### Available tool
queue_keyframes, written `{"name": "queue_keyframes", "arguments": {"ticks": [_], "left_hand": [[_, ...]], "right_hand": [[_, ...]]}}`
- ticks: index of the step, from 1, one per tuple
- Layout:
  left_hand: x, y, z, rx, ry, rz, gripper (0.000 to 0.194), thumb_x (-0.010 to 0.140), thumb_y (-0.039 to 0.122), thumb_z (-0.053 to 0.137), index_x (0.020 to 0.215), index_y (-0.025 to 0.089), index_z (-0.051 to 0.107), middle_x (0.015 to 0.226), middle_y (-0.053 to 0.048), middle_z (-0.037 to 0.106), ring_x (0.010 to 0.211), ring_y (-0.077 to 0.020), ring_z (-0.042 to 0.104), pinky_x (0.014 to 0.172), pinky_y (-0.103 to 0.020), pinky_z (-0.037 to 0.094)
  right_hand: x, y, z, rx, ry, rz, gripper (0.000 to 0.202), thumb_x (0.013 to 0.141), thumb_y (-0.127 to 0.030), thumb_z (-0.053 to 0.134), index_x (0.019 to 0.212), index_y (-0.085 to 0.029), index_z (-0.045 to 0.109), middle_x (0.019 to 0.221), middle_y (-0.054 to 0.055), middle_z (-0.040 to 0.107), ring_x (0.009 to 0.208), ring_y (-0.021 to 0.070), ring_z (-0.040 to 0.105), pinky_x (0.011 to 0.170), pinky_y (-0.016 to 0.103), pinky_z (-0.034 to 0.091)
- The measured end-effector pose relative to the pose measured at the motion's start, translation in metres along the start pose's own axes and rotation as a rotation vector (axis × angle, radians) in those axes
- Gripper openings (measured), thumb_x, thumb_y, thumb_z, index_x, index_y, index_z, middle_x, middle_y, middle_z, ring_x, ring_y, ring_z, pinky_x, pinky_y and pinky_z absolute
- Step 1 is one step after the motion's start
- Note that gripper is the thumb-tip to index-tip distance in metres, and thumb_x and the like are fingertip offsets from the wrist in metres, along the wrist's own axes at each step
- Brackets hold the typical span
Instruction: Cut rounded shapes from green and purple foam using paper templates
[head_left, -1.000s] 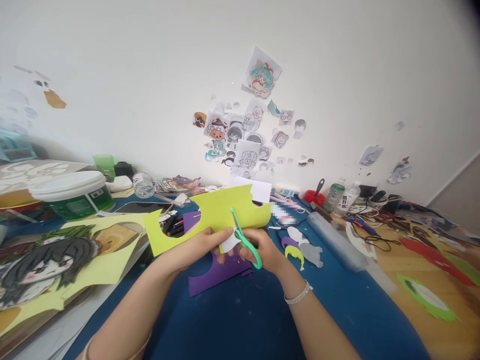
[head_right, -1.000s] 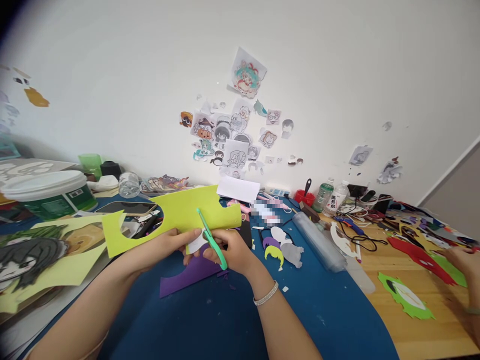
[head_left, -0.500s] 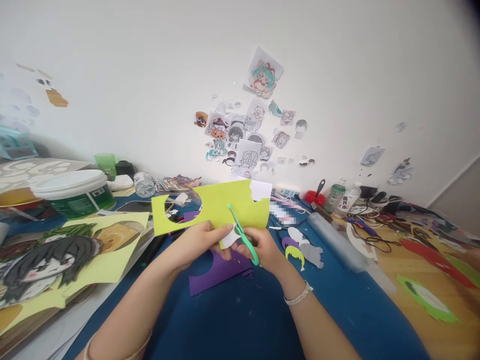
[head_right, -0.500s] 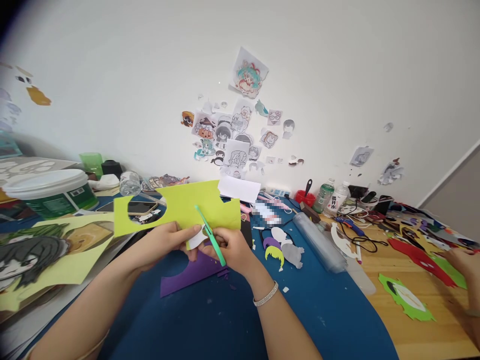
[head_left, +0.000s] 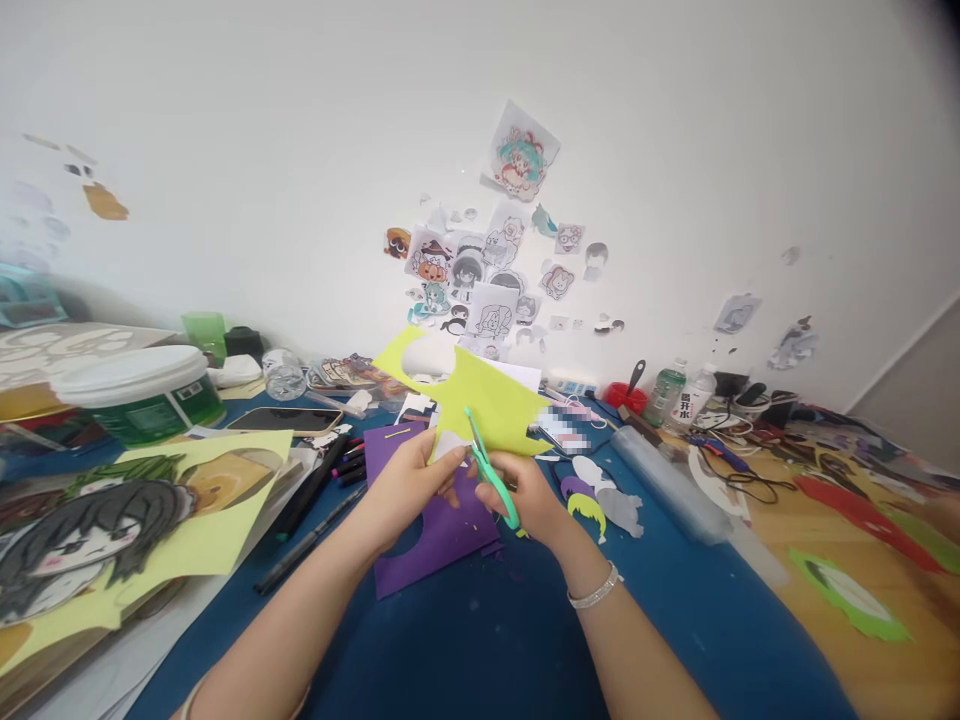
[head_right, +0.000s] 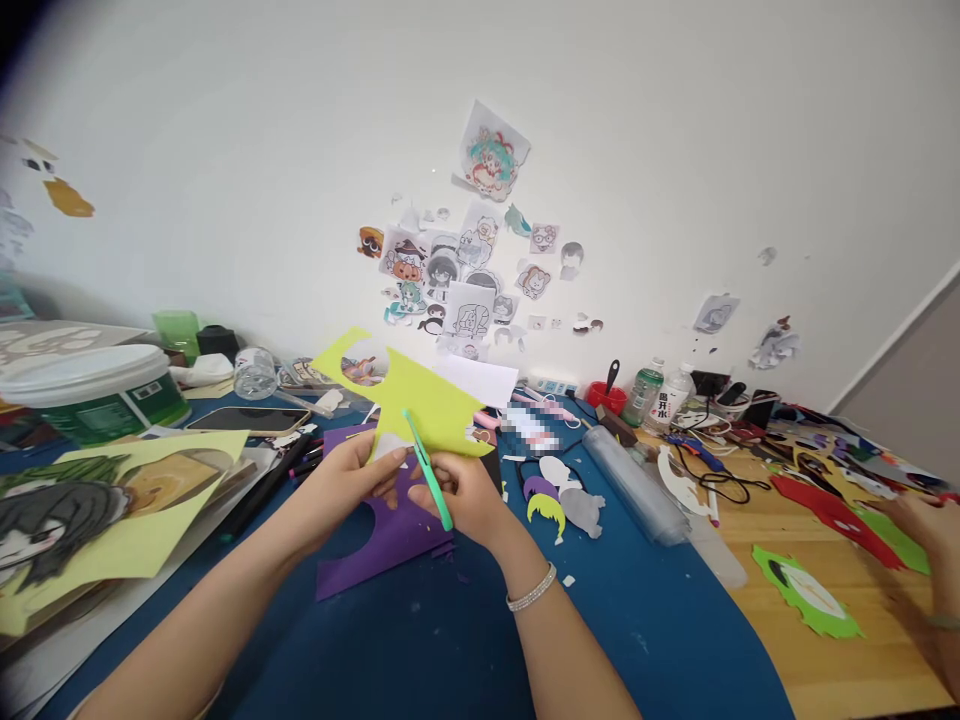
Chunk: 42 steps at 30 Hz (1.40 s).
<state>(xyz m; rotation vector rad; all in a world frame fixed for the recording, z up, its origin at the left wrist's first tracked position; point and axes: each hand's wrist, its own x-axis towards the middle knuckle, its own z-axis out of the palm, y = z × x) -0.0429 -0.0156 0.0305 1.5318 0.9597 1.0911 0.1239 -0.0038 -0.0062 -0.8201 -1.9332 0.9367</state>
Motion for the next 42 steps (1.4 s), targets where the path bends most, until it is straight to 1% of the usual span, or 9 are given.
{"name": "queue_keyframes", "arguments": {"ticks": [3, 5, 10, 15, 19, 25, 32, 38, 42], "left_hand": [[0.0004, 0.0005, -0.0025, 0.153, 0.011, 0.0, 0.017, 0.077, 0.034, 0.049, 0.072, 0.019, 0.042, 0.046, 0.009, 0.044, 0.041, -0.0103, 0.048, 0.048, -0.022, 0.039], [0.0005, 0.0005, -0.004, 0.213, -0.006, 0.01, 0.016, 0.077, 0.033, 0.047, 0.072, 0.019, 0.043, 0.047, 0.008, 0.047, 0.042, -0.0111, 0.05, 0.049, -0.023, 0.039], [-0.0009, 0.0027, -0.0064, 0.197, -0.077, 0.012, 0.015, 0.077, 0.034, 0.045, 0.073, 0.019, 0.044, 0.053, 0.004, 0.054, 0.051, -0.0151, 0.056, 0.053, -0.026, 0.045], [-0.0027, 0.0059, -0.0082, 0.287, -0.076, 0.007, 0.015, 0.077, 0.034, 0.044, 0.074, 0.019, 0.044, 0.048, 0.006, 0.05, 0.047, -0.016, 0.056, 0.051, -0.026, 0.043], [-0.0042, 0.0087, -0.007, 0.309, -0.058, 0.008, 0.016, 0.077, 0.034, 0.043, 0.076, 0.018, 0.045, 0.047, 0.006, 0.051, 0.043, -0.0152, 0.054, 0.049, -0.026, 0.042], [-0.0046, 0.0093, -0.0046, 0.309, -0.002, 0.0, 0.018, 0.075, 0.035, 0.045, 0.077, 0.018, 0.047, 0.044, 0.007, 0.046, 0.038, -0.0126, 0.046, 0.041, -0.023, 0.034], [-0.0027, 0.0083, -0.004, 0.355, 0.033, 0.002, 0.018, 0.073, 0.036, 0.046, 0.074, 0.018, 0.045, 0.04, 0.008, 0.042, 0.035, -0.0114, 0.041, 0.039, -0.022, 0.03], [-0.0027, 0.0076, -0.0064, 0.331, -0.028, -0.007, 0.018, 0.074, 0.035, 0.047, 0.066, 0.019, 0.042, 0.041, 0.009, 0.04, 0.035, -0.0095, 0.039, 0.038, -0.021, 0.029], [-0.0024, 0.0069, -0.0078, 0.291, -0.055, -0.019, 0.02, 0.074, 0.035, 0.047, 0.065, 0.019, 0.041, 0.043, 0.008, 0.039, 0.036, -0.0084, 0.038, 0.038, -0.02, 0.029]], "right_hand": [[-0.0005, -0.0017, -0.002, -0.109, -0.01, 0.015, 0.03, 0.075, -0.041, 0.058, 0.086, -0.013, 0.057, 0.059, -0.004, 0.038, 0.052, 0.0073, 0.031, 0.049, 0.02, 0.029], [-0.0003, -0.0022, -0.0033, -0.131, -0.037, 0.015, 0.029, 0.075, -0.04, 0.058, 0.085, -0.013, 0.057, 0.06, -0.004, 0.038, 0.052, 0.0073, 0.03, 0.049, 0.02, 0.028], [0.0005, -0.0032, -0.0058, -0.113, -0.112, 0.032, 0.034, 0.075, -0.044, 0.057, 0.087, -0.012, 0.058, 0.059, -0.004, 0.036, 0.052, 0.0073, 0.027, 0.046, 0.021, 0.023], [-0.0003, -0.0024, -0.0053, -0.03, -0.132, 0.068, 0.04, 0.073, -0.049, 0.057, 0.088, -0.011, 0.057, 0.06, -0.004, 0.036, 0.052, 0.0078, 0.03, 0.047, 0.021, 0.027], [-0.0008, -0.0006, -0.0048, 0.019, -0.147, 0.074, 0.041, 0.073, -0.051, 0.056, 0.086, -0.011, 0.056, 0.057, -0.004, 0.035, 0.051, 0.0078, 0.032, 0.046, 0.02, 0.027], [-0.0004, -0.0015, -0.0064, -0.042, -0.131, 0.067, 0.039, 0.072, -0.05, 0.057, 0.081, -0.011, 0.056, 0.056, -0.005, 0.036, 0.05, 0.0072, 0.032, 0.045, 0.02, 0.026], [-0.0007, -0.0043, -0.0072, -0.116, -0.139, 0.075, 0.037, 0.071, -0.048, 0.059, 0.077, -0.012, 0.057, 0.057, -0.004, 0.038, 0.052, 0.0077, 0.033, 0.046, 0.02, 0.027], [-0.0003, -0.0027, -0.007, -0.11, -0.147, 0.079, 0.041, 0.07, -0.051, 0.06, 0.082, -0.011, 0.059, 0.06, -0.003, 0.041, 0.055, 0.0083, 0.034, 0.047, 0.019, 0.029], [0.0002, -0.0019, -0.007, -0.097, -0.155, 0.056, 0.043, 0.07, -0.053, 0.058, 0.08, -0.011, 0.059, 0.057, -0.004, 0.037, 0.052, 0.0078, 0.032, 0.046, 0.02, 0.028]]}}
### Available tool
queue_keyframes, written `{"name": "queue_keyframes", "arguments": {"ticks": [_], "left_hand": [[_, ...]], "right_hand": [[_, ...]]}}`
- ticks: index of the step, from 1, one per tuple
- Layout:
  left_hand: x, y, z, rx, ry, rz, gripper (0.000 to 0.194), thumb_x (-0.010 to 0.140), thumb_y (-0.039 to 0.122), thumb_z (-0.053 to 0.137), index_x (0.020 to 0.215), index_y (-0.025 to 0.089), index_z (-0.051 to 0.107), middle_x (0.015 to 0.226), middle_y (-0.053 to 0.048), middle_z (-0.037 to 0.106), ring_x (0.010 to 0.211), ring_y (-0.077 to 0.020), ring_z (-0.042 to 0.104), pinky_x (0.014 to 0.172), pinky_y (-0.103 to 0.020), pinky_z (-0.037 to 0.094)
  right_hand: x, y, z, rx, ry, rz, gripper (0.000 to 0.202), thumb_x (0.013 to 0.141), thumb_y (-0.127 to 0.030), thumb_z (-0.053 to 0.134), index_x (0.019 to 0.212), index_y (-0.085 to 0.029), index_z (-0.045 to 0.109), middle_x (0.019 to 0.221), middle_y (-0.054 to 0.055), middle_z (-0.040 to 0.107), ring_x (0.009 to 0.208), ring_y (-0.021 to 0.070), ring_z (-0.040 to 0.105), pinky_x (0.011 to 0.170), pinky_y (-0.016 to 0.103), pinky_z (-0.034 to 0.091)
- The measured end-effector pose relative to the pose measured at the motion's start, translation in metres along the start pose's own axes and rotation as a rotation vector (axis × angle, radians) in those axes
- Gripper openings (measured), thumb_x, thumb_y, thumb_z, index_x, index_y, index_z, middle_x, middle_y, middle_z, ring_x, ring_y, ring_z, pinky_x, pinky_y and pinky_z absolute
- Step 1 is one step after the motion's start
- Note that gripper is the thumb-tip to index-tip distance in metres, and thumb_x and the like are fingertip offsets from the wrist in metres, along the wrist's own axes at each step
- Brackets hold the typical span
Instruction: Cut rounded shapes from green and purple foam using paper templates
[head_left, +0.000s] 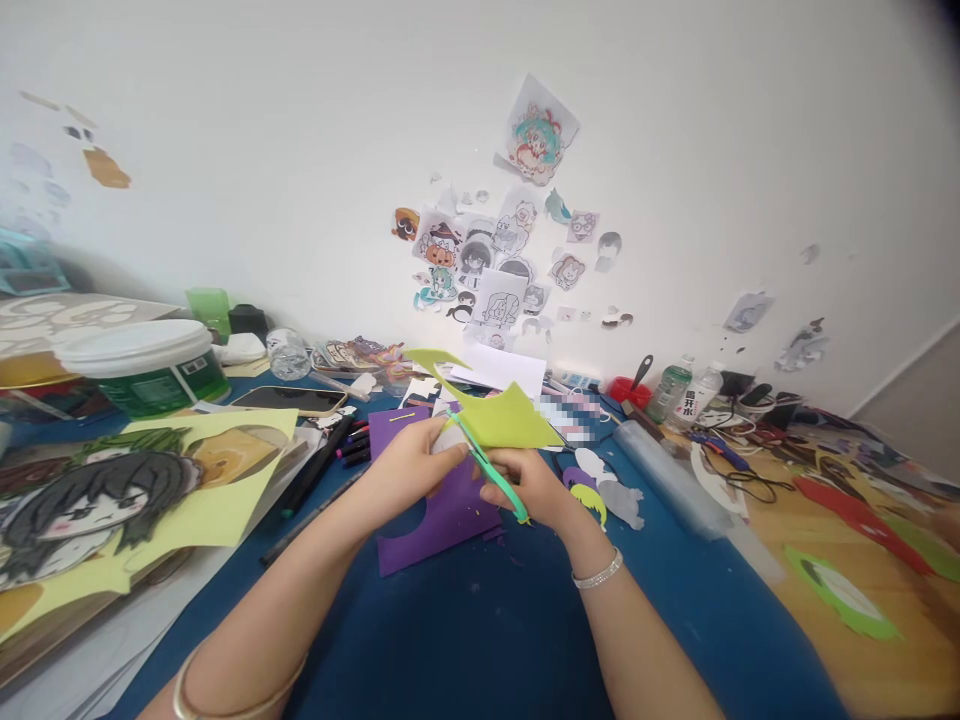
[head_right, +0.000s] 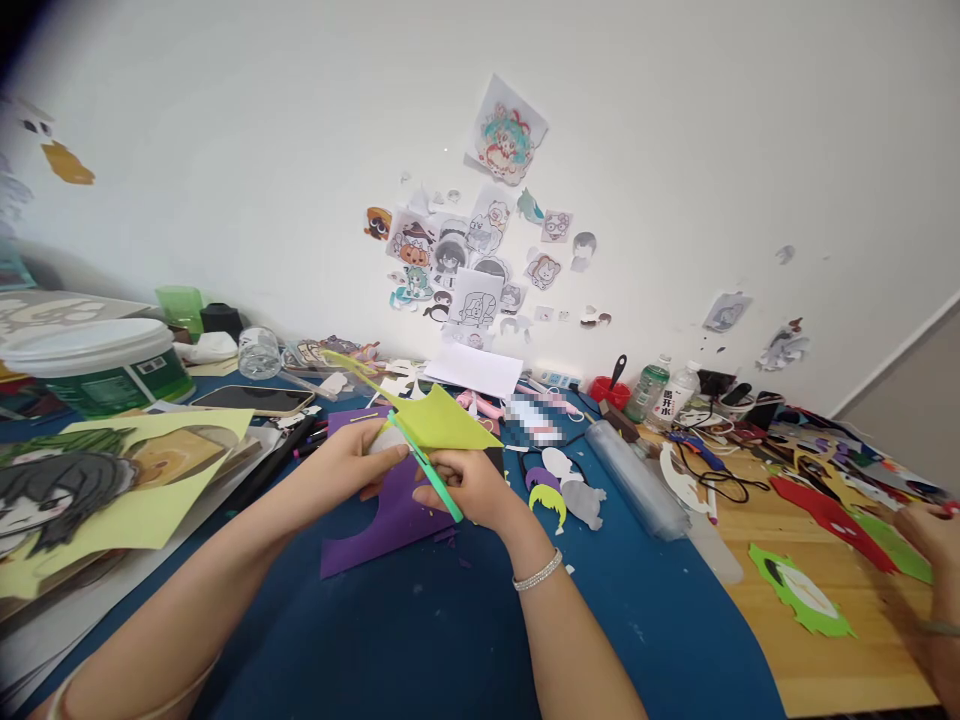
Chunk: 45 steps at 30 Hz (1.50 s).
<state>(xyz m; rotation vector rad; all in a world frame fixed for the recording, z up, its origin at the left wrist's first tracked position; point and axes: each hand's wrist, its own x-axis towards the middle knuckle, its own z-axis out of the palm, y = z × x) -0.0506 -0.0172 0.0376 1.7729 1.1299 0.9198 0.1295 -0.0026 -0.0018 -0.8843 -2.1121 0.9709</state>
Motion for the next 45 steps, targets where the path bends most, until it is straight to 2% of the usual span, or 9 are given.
{"name": "queue_keyframes", "arguments": {"ticks": [7, 10, 18, 25, 29, 35, 45], "left_hand": [[0.0, -0.003, -0.003, 0.007, -0.025, 0.014, 0.017, 0.076, 0.035, 0.047, 0.073, 0.019, 0.042, 0.046, 0.008, 0.041, 0.038, -0.0091, 0.041, 0.041, -0.021, 0.032], [0.001, -0.005, -0.003, -0.057, -0.016, 0.036, 0.017, 0.077, 0.035, 0.046, 0.075, 0.019, 0.04, 0.05, 0.008, 0.041, 0.04, -0.0085, 0.041, 0.041, -0.021, 0.034], [0.0, -0.002, -0.004, -0.079, -0.029, 0.014, 0.019, 0.077, 0.034, 0.048, 0.07, 0.019, 0.037, 0.049, 0.009, 0.039, 0.039, -0.0073, 0.039, 0.039, -0.02, 0.032], [-0.001, -0.001, -0.003, -0.247, -0.048, -0.007, 0.021, 0.076, 0.033, 0.05, 0.069, 0.019, 0.036, 0.049, 0.01, 0.033, 0.039, -0.0052, 0.032, 0.037, -0.018, 0.029], [-0.002, 0.0, -0.001, -0.274, -0.075, -0.018, 0.02, 0.075, 0.032, 0.051, 0.069, 0.019, 0.038, 0.048, 0.009, 0.034, 0.039, -0.0052, 0.032, 0.037, -0.018, 0.028], [-0.002, 0.001, 0.0, -0.35, -0.083, -0.003, 0.016, 0.075, 0.03, 0.051, 0.07, 0.018, 0.04, 0.049, 0.009, 0.035, 0.04, -0.0045, 0.03, 0.037, -0.017, 0.028], [-0.004, 0.002, 0.0, -0.427, -0.103, -0.028, 0.022, 0.076, 0.033, 0.052, 0.068, 0.019, 0.037, 0.048, 0.01, 0.033, 0.038, -0.0031, 0.027, 0.038, -0.017, 0.025]], "right_hand": [[0.0, -0.003, -0.001, 0.007, 0.016, -0.003, 0.046, 0.067, -0.056, 0.059, 0.075, -0.011, 0.058, 0.056, -0.004, 0.036, 0.051, 0.0076, 0.03, 0.045, 0.021, 0.025], [0.0, -0.002, -0.002, 0.021, 0.006, 0.008, 0.045, 0.068, -0.055, 0.059, 0.075, -0.011, 0.058, 0.055, -0.004, 0.035, 0.05, 0.0073, 0.029, 0.045, 0.021, 0.024], [0.0, 0.002, 0.001, 0.112, -0.009, 0.035, 0.046, 0.066, -0.055, 0.061, 0.078, -0.011, 0.057, 0.056, -0.004, 0.035, 0.05, 0.0067, 0.029, 0.044, 0.02, 0.025], [0.0, 0.004, 0.003, 0.169, -0.003, 0.043, 0.041, 0.067, -0.051, 0.062, 0.077, -0.011, 0.056, 0.054, -0.005, 0.037, 0.047, 0.0063, 0.031, 0.042, 0.019, 0.025], [0.001, 0.005, 0.005, 0.222, -0.014, 0.036, 0.044, 0.066, -0.053, 0.062, 0.078, -0.011, 0.056, 0.054, -0.004, 0.039, 0.048, 0.0067, 0.033, 0.043, 0.019, 0.027], [0.002, 0.004, 0.009, 0.235, 0.021, 0.013, 0.045, 0.067, -0.054, 0.059, 0.08, -0.011, 0.055, 0.052, -0.006, 0.035, 0.047, 0.0058, 0.03, 0.042, 0.019, 0.024], [0.004, 0.007, 0.015, 0.185, 0.09, -0.023, 0.046, 0.067, -0.056, 0.059, 0.081, -0.012, 0.055, 0.052, -0.006, 0.033, 0.046, 0.0061, 0.03, 0.042, 0.019, 0.024]]}}
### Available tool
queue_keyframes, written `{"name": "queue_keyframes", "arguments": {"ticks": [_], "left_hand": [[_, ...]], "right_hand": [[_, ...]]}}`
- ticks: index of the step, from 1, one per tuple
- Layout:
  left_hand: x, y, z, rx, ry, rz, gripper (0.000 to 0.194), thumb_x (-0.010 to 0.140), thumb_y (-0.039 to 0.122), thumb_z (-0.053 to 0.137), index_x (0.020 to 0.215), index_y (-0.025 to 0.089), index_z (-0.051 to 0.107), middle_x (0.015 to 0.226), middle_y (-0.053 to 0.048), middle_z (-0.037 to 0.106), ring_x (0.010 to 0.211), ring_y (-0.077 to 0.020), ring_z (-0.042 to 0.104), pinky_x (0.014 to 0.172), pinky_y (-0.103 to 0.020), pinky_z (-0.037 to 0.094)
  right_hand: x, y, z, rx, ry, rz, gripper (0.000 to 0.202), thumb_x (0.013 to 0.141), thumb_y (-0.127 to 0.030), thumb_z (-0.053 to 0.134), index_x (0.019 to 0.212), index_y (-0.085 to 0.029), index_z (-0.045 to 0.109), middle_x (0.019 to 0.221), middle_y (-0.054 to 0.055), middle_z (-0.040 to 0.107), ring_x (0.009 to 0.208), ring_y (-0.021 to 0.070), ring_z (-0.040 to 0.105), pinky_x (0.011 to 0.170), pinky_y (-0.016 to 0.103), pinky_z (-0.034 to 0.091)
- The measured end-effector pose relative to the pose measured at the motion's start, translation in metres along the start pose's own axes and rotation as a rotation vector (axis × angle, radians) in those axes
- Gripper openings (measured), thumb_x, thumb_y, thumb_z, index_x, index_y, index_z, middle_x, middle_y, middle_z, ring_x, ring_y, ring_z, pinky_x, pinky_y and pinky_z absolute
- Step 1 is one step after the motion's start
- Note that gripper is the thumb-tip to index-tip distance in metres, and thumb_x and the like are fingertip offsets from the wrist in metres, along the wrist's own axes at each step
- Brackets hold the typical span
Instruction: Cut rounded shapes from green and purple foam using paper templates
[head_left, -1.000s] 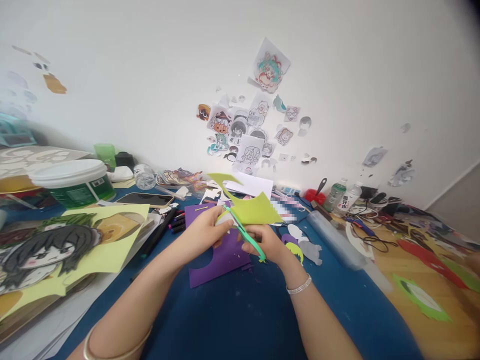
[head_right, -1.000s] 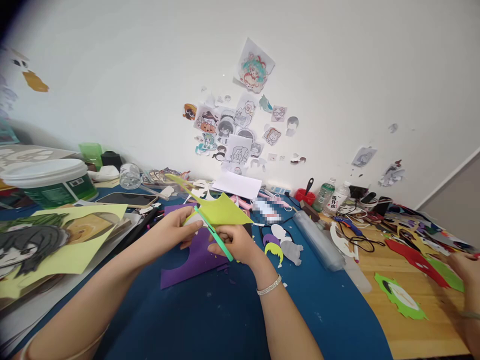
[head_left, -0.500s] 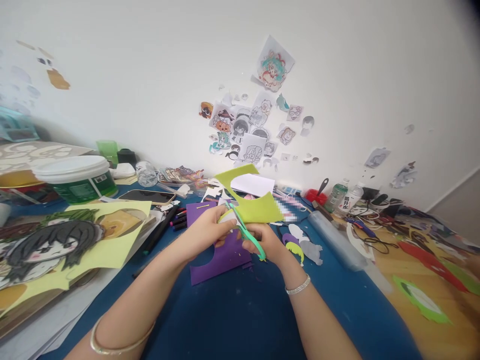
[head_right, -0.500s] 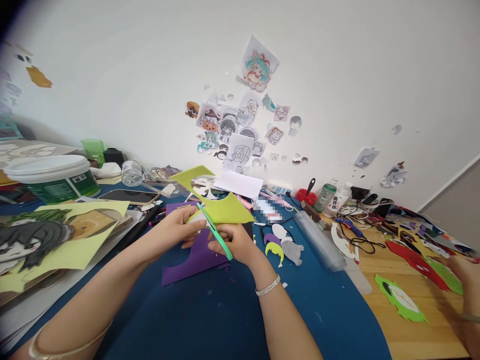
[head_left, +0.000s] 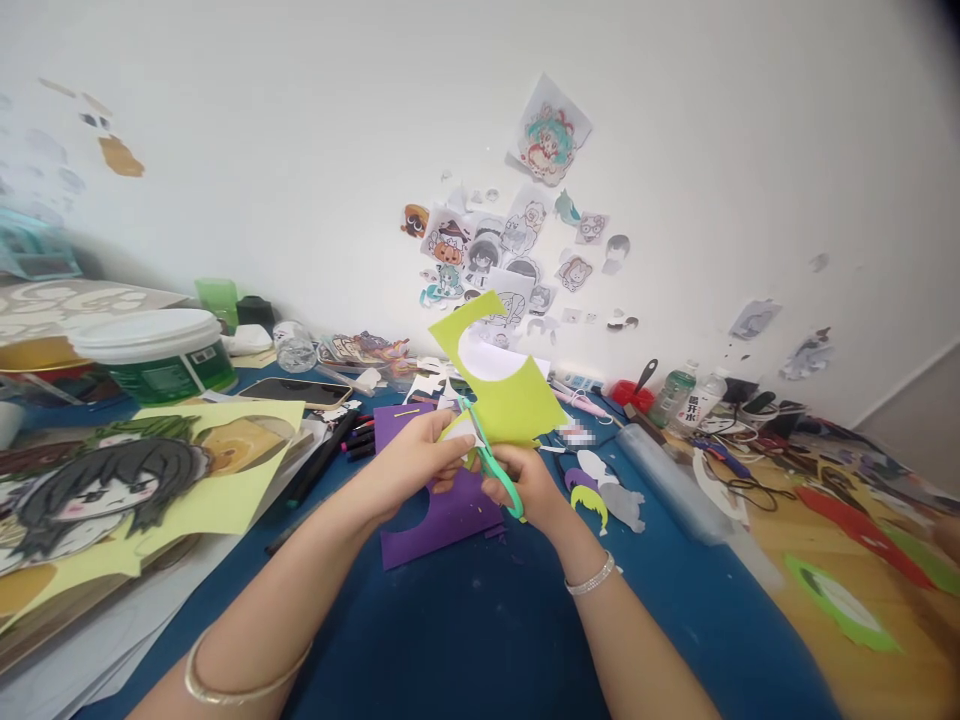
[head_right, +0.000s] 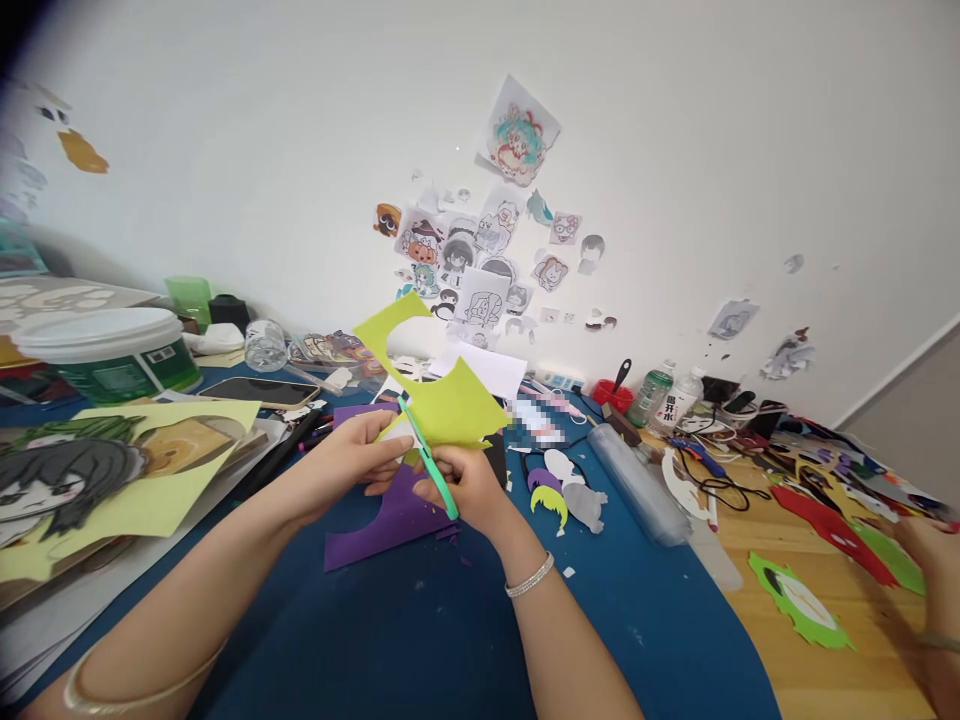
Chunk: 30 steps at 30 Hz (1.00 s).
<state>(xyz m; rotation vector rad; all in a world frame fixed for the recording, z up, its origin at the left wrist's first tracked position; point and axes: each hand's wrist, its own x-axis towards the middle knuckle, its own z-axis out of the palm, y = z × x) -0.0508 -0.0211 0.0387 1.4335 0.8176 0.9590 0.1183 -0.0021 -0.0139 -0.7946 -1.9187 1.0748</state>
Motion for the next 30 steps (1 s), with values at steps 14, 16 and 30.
{"name": "queue_keyframes", "arguments": {"ticks": [14, 16, 30], "left_hand": [[0.0055, -0.0061, 0.0039, 0.101, 0.09, 0.124, 0.024, 0.078, 0.039, 0.047, 0.07, 0.019, 0.036, 0.051, 0.009, 0.038, 0.039, -0.0047, 0.031, 0.038, -0.018, 0.028], [0.0046, -0.0053, 0.004, 0.152, 0.082, 0.12, 0.024, 0.078, 0.039, 0.047, 0.07, 0.019, 0.037, 0.054, 0.008, 0.04, 0.039, -0.0049, 0.033, 0.038, -0.018, 0.028], [0.0007, 0.0004, -0.003, 0.046, 0.008, 0.048, 0.021, 0.076, 0.033, 0.053, 0.068, 0.018, 0.04, 0.049, 0.009, 0.037, 0.037, -0.0029, 0.027, 0.034, -0.015, 0.026]], "right_hand": [[0.0017, 0.0003, 0.0018, -0.033, 0.062, -0.06, 0.046, 0.069, -0.056, 0.057, 0.081, -0.012, 0.056, 0.052, -0.004, 0.036, 0.046, 0.0076, 0.033, 0.044, 0.02, 0.027], [0.0026, -0.0015, 0.0023, -0.066, 0.085, -0.085, 0.049, 0.067, -0.059, 0.057, 0.08, -0.012, 0.058, 0.054, -0.003, 0.037, 0.049, 0.0085, 0.034, 0.046, 0.021, 0.028], [-0.0003, -0.0039, 0.0046, -0.125, 0.075, -0.091, 0.042, 0.073, -0.053, 0.055, 0.08, -0.012, 0.057, 0.052, -0.004, 0.038, 0.046, 0.0072, 0.033, 0.043, 0.019, 0.028]]}}
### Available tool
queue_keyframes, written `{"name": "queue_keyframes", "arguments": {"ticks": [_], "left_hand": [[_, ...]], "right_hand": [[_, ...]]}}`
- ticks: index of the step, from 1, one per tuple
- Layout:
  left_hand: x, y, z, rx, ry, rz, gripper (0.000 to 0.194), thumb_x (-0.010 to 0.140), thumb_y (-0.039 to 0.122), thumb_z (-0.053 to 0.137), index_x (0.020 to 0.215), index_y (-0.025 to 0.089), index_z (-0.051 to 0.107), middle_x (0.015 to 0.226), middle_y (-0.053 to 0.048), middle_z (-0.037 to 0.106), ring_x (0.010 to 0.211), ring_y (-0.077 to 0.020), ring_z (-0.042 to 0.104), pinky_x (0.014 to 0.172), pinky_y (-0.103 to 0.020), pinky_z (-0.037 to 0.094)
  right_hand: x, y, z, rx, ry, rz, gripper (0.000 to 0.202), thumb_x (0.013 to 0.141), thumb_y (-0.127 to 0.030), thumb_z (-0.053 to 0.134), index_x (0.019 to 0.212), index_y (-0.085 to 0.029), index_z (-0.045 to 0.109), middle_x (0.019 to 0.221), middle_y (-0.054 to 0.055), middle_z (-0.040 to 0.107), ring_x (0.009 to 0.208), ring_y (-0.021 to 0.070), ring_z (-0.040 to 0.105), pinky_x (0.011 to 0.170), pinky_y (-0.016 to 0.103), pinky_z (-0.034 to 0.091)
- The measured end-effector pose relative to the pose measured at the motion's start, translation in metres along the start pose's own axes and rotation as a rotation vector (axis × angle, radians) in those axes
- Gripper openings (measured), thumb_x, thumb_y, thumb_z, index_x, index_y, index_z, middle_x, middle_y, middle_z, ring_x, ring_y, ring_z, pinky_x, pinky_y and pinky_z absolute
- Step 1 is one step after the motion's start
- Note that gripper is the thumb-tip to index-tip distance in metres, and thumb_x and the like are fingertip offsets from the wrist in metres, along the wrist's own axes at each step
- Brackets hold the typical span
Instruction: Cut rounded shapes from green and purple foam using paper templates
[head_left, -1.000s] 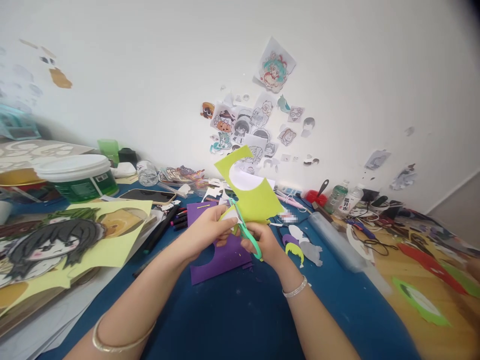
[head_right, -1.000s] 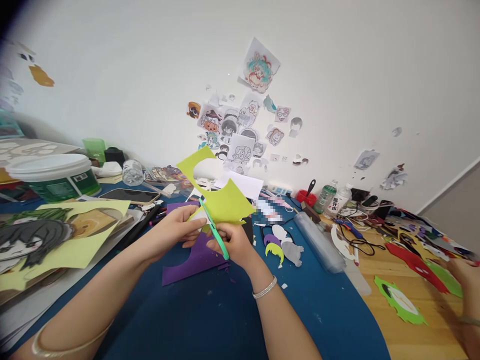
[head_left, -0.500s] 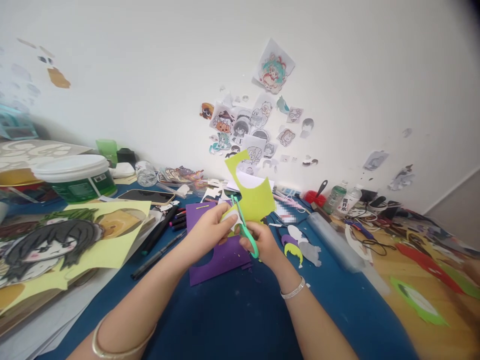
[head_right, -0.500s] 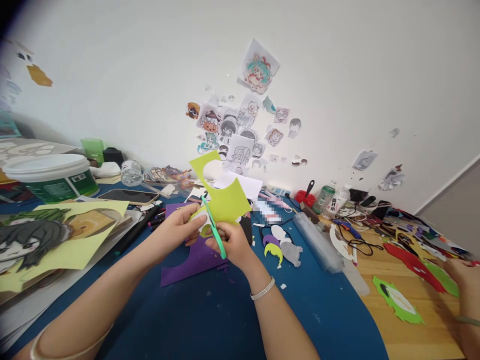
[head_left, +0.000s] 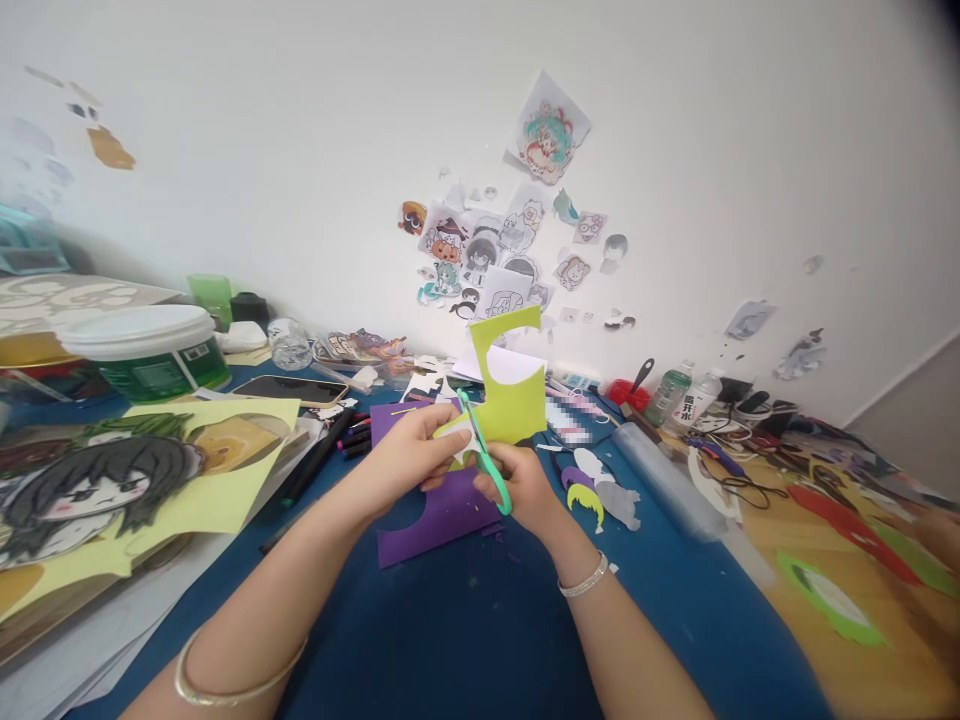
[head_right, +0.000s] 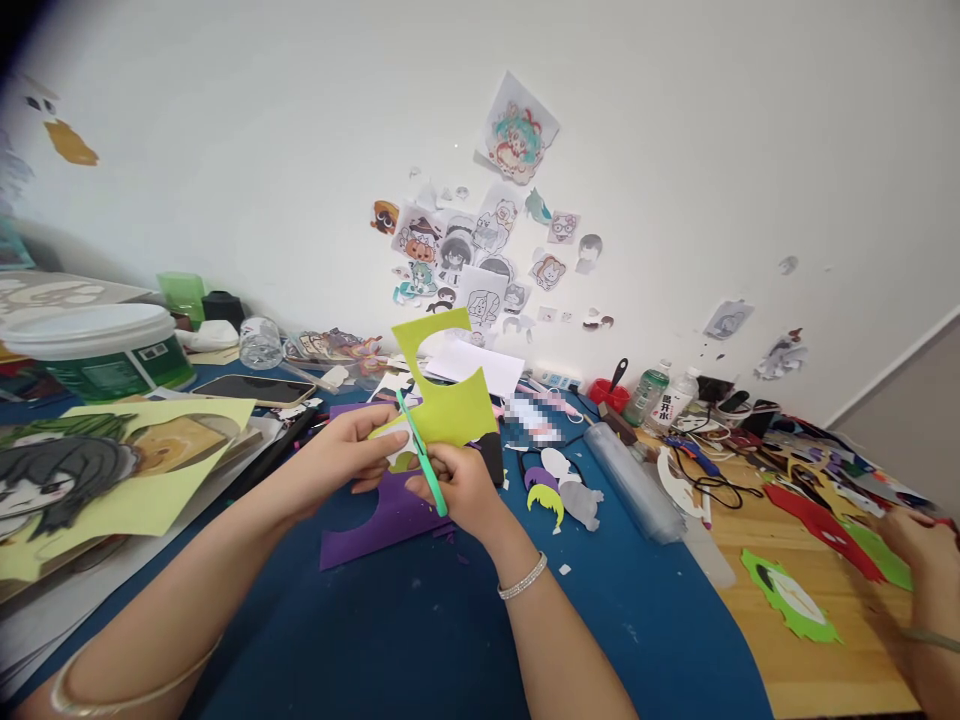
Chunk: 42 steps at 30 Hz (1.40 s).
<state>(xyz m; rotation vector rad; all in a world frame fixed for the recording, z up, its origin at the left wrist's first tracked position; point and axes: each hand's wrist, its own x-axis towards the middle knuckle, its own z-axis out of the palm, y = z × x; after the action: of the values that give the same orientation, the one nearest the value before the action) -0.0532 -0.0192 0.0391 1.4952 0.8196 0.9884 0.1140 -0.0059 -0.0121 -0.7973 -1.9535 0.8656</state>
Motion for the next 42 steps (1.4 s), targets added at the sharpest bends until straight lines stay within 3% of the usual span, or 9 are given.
{"name": "queue_keyframes", "arguments": {"ticks": [7, 11, 22, 33, 39, 42], "left_hand": [[0.003, -0.004, -0.002, 0.119, 0.009, 0.062, 0.02, 0.079, 0.036, 0.046, 0.071, 0.017, 0.045, 0.06, 0.004, 0.051, 0.047, -0.0088, 0.051, 0.05, -0.023, 0.045], [0.002, -0.004, -0.005, 0.263, -0.021, 0.071, 0.02, 0.08, 0.033, 0.045, 0.07, 0.017, 0.046, 0.057, 0.005, 0.048, 0.045, -0.0088, 0.05, 0.047, -0.022, 0.042], [0.004, -0.01, -0.005, 0.281, -0.01, 0.019, 0.018, 0.08, 0.032, 0.045, 0.07, 0.017, 0.048, 0.053, 0.006, 0.047, 0.041, -0.0089, 0.05, 0.043, -0.021, 0.041], [0.0, -0.001, -0.007, 0.221, -0.037, 0.006, 0.02, 0.079, 0.033, 0.048, 0.067, 0.017, 0.047, 0.047, 0.006, 0.047, 0.039, -0.0084, 0.048, 0.042, -0.02, 0.041], [-0.001, 0.002, -0.007, 0.077, -0.068, -0.073, 0.019, 0.077, 0.034, 0.052, 0.073, 0.015, 0.051, 0.063, -0.001, 0.061, 0.058, -0.0145, 0.062, 0.059, -0.028, 0.05], [0.001, 0.0, -0.005, 0.006, -0.038, -0.078, 0.017, 0.075, 0.031, 0.055, 0.073, 0.016, 0.049, 0.059, 0.001, 0.06, 0.055, -0.0123, 0.058, 0.057, -0.025, 0.047]], "right_hand": [[0.0, 0.0, -0.001, 0.062, -0.031, 0.009, 0.036, 0.075, -0.047, 0.055, 0.085, -0.012, 0.057, 0.056, -0.003, 0.043, 0.047, 0.0068, 0.033, 0.044, 0.019, 0.029], [0.0, 0.002, -0.001, 0.069, -0.046, -0.011, 0.04, 0.076, -0.051, 0.052, 0.086, -0.012, 0.056, 0.056, -0.003, 0.039, 0.049, 0.008, 0.034, 0.046, 0.02, 0.03], [0.0, -0.002, -0.004, -0.001, -0.098, -0.004, 0.043, 0.075, -0.055, 0.051, 0.083, -0.013, 0.055, 0.065, -0.001, 0.041, 0.056, 0.0092, 0.034, 0.05, 0.021, 0.031], [-0.002, 0.0, 0.001, 0.037, -0.049, -0.008, 0.037, 0.077, -0.05, 0.052, 0.082, -0.013, 0.056, 0.055, -0.004, 0.035, 0.049, 0.0079, 0.032, 0.046, 0.02, 0.027], [-0.001, 0.0, 0.0, -0.05, -0.033, -0.03, 0.036, 0.078, -0.049, 0.049, 0.076, -0.014, 0.054, 0.057, -0.003, 0.039, 0.051, 0.0082, 0.034, 0.047, 0.02, 0.028], [-0.001, 0.003, 0.0, -0.075, 0.017, -0.03, 0.033, 0.078, -0.047, 0.051, 0.078, -0.014, 0.055, 0.054, -0.004, 0.038, 0.049, 0.0077, 0.033, 0.045, 0.02, 0.028]]}}
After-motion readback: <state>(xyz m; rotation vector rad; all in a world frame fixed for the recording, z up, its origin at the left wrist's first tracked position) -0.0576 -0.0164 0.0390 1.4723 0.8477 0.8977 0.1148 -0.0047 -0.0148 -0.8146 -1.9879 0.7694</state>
